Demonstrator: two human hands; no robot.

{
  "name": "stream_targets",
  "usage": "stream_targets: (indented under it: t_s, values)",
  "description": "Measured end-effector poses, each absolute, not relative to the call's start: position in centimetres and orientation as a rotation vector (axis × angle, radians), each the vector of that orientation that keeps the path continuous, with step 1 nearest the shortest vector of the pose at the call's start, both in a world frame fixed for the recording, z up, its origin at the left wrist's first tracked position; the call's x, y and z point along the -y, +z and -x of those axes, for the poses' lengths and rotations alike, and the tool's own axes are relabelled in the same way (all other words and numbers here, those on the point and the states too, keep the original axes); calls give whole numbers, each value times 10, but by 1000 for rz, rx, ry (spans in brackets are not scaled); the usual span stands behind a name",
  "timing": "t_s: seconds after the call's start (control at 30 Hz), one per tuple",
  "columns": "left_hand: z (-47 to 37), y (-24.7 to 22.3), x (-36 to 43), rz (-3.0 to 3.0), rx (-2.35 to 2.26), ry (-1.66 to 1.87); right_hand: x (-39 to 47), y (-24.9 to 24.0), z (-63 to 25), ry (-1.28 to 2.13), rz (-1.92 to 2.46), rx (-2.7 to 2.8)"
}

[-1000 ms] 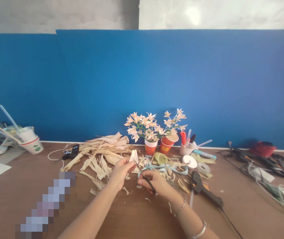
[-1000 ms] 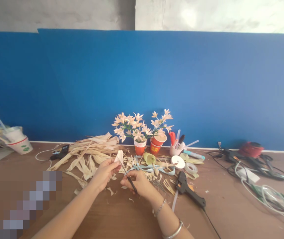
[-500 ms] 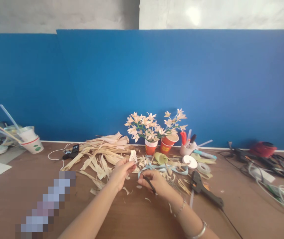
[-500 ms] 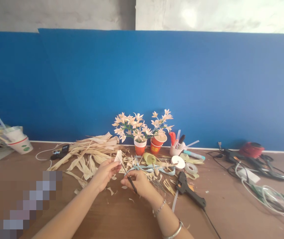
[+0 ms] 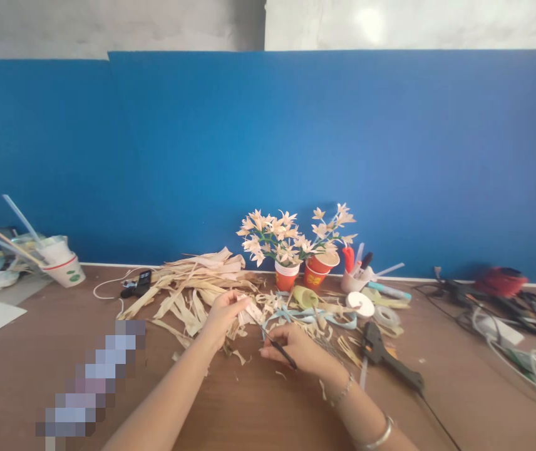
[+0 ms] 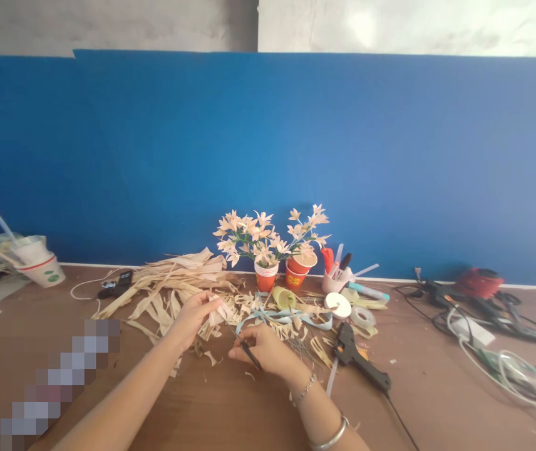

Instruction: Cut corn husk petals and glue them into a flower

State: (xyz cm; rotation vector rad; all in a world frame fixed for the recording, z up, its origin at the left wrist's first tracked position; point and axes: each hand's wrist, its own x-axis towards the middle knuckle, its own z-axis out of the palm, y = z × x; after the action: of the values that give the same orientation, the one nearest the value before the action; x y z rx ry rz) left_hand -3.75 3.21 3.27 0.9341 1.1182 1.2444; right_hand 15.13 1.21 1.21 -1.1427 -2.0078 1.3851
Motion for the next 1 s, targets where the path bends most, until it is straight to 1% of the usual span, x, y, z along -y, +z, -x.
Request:
stream_targets:
  t_s: [0.47, 1.0]
  values:
    - [36, 27, -34, -769, -1047, 1306, -12, 16, -150, 1351, 1153, 1976]
    - [26, 29, -30, -412, -967, 1445, -12, 13, -148, 1447, 1206, 1868]
